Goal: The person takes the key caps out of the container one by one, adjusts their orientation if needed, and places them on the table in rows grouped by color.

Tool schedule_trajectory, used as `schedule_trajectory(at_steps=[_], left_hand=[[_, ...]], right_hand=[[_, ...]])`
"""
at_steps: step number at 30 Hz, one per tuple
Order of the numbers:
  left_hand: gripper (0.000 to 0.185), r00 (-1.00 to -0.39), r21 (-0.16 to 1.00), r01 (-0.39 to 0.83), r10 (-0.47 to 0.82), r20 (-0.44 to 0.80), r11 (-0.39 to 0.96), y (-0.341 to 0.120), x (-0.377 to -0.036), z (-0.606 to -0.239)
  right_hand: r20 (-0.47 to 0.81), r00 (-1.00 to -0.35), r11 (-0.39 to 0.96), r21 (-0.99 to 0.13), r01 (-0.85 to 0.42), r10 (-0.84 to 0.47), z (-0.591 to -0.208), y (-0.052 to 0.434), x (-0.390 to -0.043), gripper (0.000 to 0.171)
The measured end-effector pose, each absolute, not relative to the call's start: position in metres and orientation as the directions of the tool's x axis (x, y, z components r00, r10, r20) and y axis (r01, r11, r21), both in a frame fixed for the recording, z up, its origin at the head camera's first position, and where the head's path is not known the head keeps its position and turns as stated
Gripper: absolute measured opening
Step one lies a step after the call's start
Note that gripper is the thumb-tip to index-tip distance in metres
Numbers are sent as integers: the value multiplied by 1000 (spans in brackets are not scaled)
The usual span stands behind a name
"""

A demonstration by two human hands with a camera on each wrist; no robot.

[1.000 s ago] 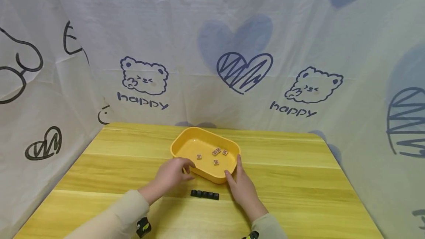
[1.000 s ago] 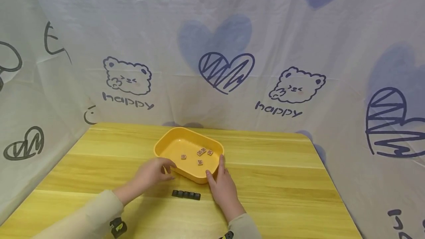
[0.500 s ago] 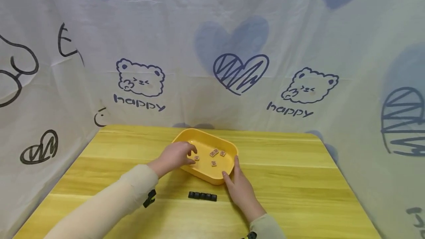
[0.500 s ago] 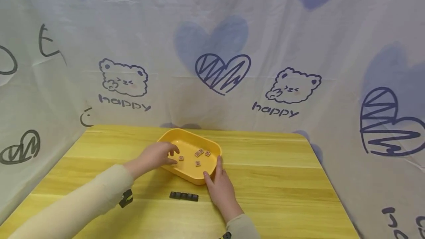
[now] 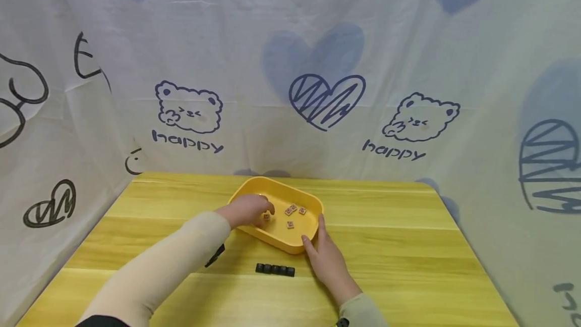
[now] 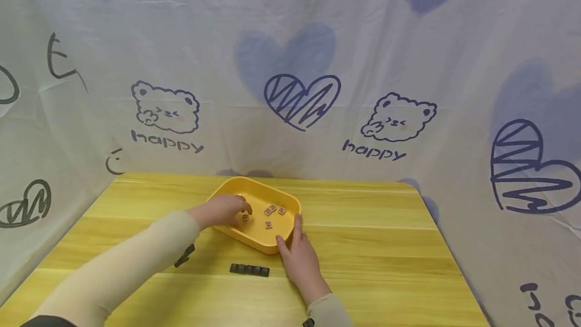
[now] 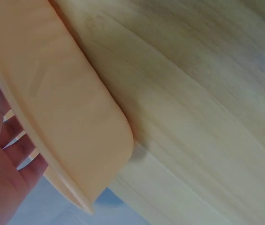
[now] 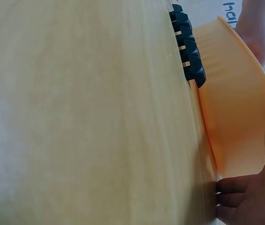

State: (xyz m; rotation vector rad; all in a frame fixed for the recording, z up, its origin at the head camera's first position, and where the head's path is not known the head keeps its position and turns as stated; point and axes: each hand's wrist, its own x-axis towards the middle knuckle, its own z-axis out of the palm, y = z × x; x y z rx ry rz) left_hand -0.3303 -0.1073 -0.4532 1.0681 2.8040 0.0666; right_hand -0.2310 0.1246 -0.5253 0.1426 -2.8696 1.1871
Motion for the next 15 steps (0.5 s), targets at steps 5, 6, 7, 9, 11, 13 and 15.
schedule_trajectory(at_steps=[5,6,7,9,11,13,15], left_hand=[[19,-712,82,690,694,-106,720,-105,-333,-459],[18,-709,75,694,698,-106,716,-104,-333,-460],[17,-707,72,696,700,-104,714,-104,-333,-461],[17,-708,52,697,698,-106,715,-102,-333,-462],[14,-708,40,698,698,-109,715,-100,-334,-463],[8,-708,22,700,697,-115,714,-98,-336,-465],[7,-704,12,704,700,-119,710,-96,-338,-468]], right_hand=[[59,-996,696,-712,-91,-70,-525,125,-231,77],[58,-996,696,-712,-90,-69,-525,125,-231,77],[57,-996,696,-713,-88,-68,-525,125,-231,77],[57,-996,696,-713,-85,-63,-525,125,-231,77],[55,-997,697,-712,-81,-60,-525,125,-231,77],[52,-997,697,-712,-78,-58,-525,124,-231,77],[49,-997,698,-713,-75,-57,-526,124,-231,77]])
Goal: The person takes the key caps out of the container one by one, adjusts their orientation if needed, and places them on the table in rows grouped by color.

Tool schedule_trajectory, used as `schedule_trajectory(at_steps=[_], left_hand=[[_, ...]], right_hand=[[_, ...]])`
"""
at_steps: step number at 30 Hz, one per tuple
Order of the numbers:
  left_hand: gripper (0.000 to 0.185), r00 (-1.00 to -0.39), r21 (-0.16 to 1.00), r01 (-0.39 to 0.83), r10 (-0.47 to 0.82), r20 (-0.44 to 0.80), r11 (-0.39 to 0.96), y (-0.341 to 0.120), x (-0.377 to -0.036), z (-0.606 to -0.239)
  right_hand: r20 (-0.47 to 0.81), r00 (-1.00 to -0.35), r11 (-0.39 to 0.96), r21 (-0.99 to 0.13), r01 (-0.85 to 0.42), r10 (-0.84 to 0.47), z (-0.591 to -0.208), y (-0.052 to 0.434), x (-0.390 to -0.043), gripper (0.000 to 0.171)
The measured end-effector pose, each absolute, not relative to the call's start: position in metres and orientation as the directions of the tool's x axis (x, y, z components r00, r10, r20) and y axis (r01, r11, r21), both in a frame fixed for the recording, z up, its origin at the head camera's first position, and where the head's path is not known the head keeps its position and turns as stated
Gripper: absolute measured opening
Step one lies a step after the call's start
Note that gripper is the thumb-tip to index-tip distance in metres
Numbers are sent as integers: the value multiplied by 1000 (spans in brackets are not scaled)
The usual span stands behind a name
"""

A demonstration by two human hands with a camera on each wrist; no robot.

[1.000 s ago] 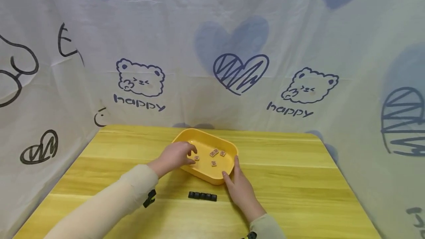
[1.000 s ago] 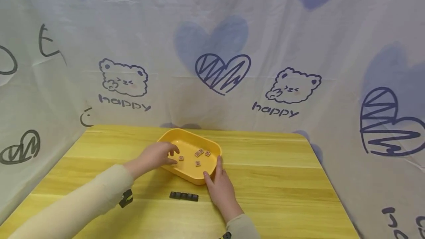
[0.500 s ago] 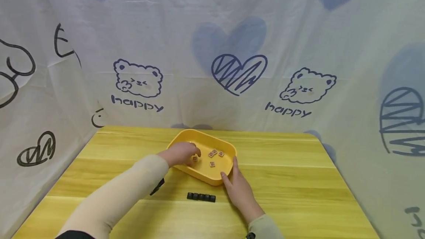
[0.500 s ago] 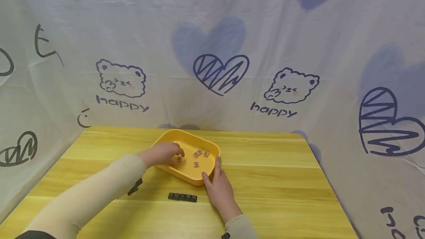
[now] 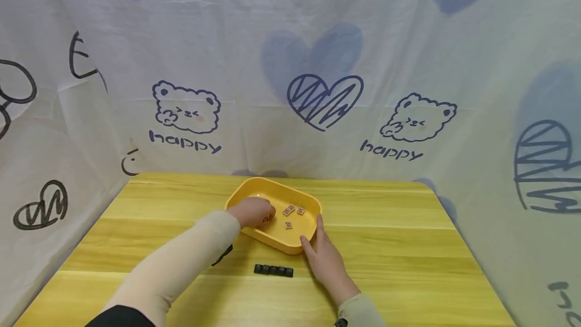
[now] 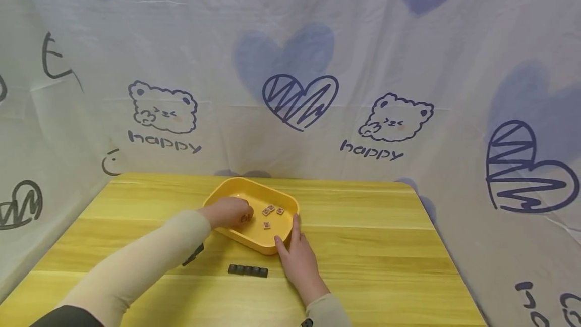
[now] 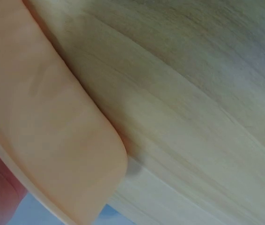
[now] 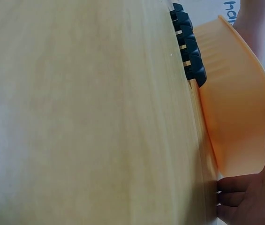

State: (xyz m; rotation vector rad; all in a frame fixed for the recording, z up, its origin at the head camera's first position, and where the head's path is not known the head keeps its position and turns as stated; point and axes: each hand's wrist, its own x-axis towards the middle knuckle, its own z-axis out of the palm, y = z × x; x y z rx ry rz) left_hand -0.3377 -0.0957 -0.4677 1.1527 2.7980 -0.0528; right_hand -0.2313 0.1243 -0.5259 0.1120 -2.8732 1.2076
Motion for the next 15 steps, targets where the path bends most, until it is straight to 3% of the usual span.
schedule_trajectory(at_steps=[6,15], left_hand=[[18,-697,-5,713,708,-115,701,-94,-342,-473],[9,-727,31,683,684,-67,730,-90,-331,-454]], right_hand=[[47,-997,701,-709,-72,-55,-528,124,-232,77],[53,-996,700,-709,-86,-69,-525,124,-231,77]])
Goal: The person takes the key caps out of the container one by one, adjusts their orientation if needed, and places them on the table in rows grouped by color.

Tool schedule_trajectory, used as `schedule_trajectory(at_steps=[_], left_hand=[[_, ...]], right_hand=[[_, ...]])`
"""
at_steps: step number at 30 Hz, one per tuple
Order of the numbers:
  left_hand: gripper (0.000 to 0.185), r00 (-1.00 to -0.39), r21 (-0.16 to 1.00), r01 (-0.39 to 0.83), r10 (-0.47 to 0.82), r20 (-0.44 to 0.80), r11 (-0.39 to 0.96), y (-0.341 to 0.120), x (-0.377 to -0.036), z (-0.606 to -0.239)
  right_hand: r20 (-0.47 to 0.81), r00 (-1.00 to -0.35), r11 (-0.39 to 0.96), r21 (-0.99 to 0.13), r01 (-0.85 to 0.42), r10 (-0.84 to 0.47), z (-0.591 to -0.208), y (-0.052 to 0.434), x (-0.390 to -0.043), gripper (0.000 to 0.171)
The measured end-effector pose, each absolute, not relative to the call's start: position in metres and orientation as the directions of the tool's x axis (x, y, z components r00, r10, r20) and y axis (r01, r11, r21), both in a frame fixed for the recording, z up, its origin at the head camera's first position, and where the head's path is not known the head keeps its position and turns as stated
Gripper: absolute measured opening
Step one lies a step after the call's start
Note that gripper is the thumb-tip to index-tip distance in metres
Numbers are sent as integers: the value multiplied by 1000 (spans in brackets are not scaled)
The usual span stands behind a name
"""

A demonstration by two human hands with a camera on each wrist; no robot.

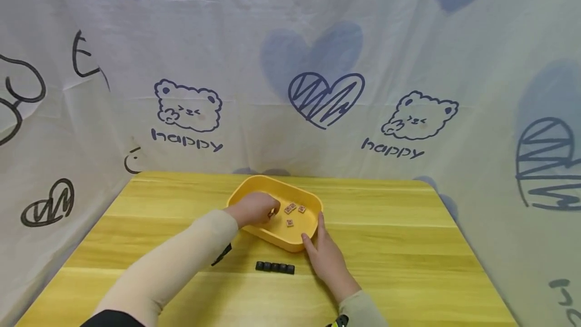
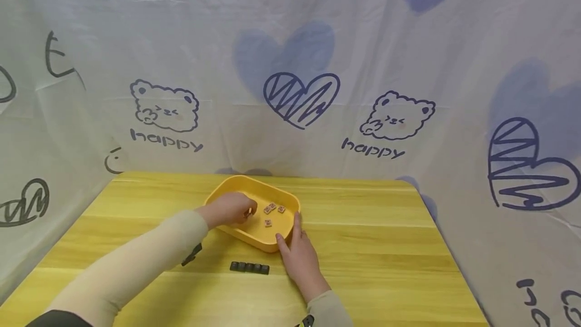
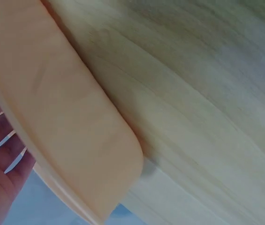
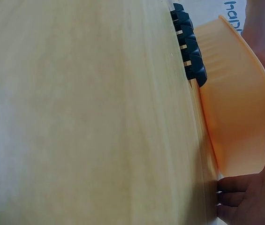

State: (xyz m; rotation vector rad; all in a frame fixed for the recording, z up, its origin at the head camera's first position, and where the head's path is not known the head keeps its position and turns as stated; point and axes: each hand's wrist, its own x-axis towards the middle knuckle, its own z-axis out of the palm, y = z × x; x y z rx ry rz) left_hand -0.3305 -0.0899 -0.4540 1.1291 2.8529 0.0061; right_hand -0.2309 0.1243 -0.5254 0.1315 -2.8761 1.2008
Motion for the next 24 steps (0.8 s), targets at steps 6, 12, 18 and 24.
schedule_trajectory(at_steps=[6,12,18,24], left_hand=[[14,-755,78,651,655,-35,755,-90,-323,-450],[10,-765,179,643,633,119,744,-95,-308,-446],[12,-824,330,566,502,263,755,-95,-286,-443],[14,-868,457,494,387,311,740,-92,-264,-444]], right_hand=[[52,-996,695,-714,-86,-70,-524,125,-232,77],[60,-996,697,-711,-93,-72,-525,125,-231,77],[55,-996,699,-710,-86,-67,-525,124,-230,77],[55,-996,702,-707,-85,-65,-526,124,-230,77]])
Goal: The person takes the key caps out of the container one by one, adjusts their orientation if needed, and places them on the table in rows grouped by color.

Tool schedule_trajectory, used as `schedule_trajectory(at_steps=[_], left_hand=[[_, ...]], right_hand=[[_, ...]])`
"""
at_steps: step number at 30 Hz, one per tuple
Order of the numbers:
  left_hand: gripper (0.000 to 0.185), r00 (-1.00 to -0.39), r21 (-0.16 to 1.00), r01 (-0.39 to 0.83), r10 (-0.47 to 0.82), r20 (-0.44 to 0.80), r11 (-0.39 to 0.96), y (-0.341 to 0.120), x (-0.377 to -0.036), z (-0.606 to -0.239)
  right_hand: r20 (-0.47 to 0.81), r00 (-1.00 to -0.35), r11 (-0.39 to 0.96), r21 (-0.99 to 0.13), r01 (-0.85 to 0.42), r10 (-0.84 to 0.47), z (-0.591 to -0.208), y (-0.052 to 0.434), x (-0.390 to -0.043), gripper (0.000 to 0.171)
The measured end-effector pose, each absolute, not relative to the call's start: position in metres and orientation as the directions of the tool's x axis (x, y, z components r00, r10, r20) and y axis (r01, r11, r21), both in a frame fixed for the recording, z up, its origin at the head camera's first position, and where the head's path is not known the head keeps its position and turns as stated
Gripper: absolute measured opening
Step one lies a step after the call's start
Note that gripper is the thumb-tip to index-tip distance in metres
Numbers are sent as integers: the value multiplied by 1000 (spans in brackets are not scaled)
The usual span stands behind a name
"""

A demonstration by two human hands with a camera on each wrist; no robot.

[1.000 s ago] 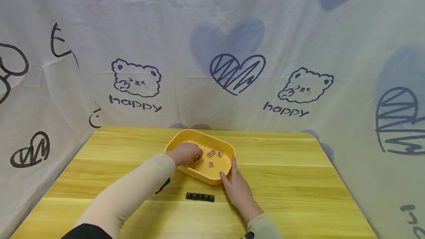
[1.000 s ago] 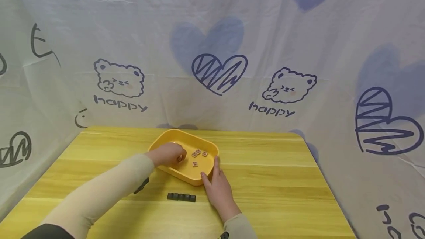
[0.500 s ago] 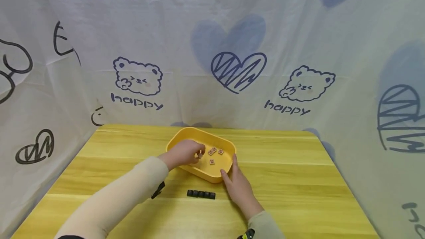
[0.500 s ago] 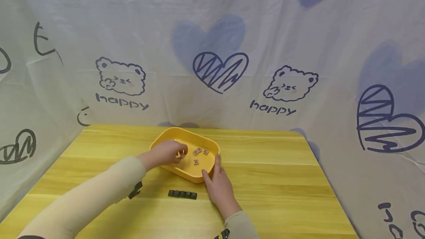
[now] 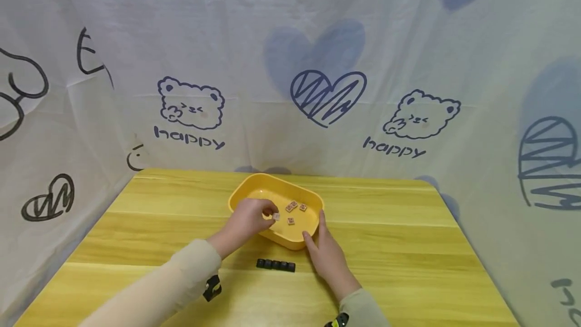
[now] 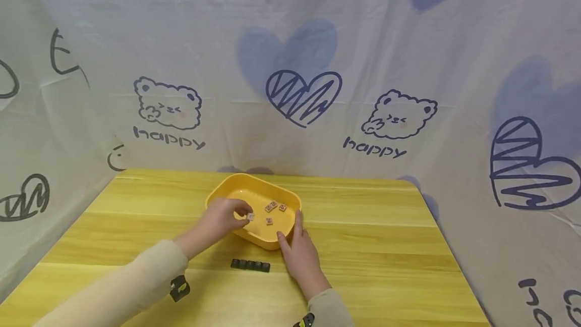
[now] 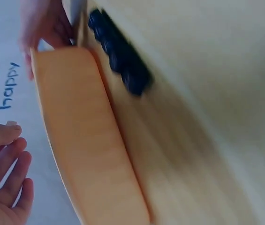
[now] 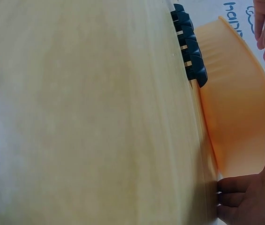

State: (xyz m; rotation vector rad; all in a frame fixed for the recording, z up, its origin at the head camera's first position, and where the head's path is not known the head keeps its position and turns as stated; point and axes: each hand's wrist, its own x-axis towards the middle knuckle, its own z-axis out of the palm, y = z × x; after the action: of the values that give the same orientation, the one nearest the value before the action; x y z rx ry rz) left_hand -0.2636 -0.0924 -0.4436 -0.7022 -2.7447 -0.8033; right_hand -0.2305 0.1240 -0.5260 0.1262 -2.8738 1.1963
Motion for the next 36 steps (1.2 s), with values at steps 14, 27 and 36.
schedule_trajectory(at_steps=[14,27,36], left_hand=[[12,-873,598,487,368,318,637,-78,-220,-465],[14,-884,609,454,413,218,650,-70,-203,-492],[17,-877,515,464,456,151,721,-66,-196,-504]], right_hand=[[88,-994,713,-693,-106,-61,-528,126,-231,78],[103,-992,717,-686,-124,-73,-528,126,-229,76],[120,-990,719,-682,-139,-77,-528,126,-230,78]])
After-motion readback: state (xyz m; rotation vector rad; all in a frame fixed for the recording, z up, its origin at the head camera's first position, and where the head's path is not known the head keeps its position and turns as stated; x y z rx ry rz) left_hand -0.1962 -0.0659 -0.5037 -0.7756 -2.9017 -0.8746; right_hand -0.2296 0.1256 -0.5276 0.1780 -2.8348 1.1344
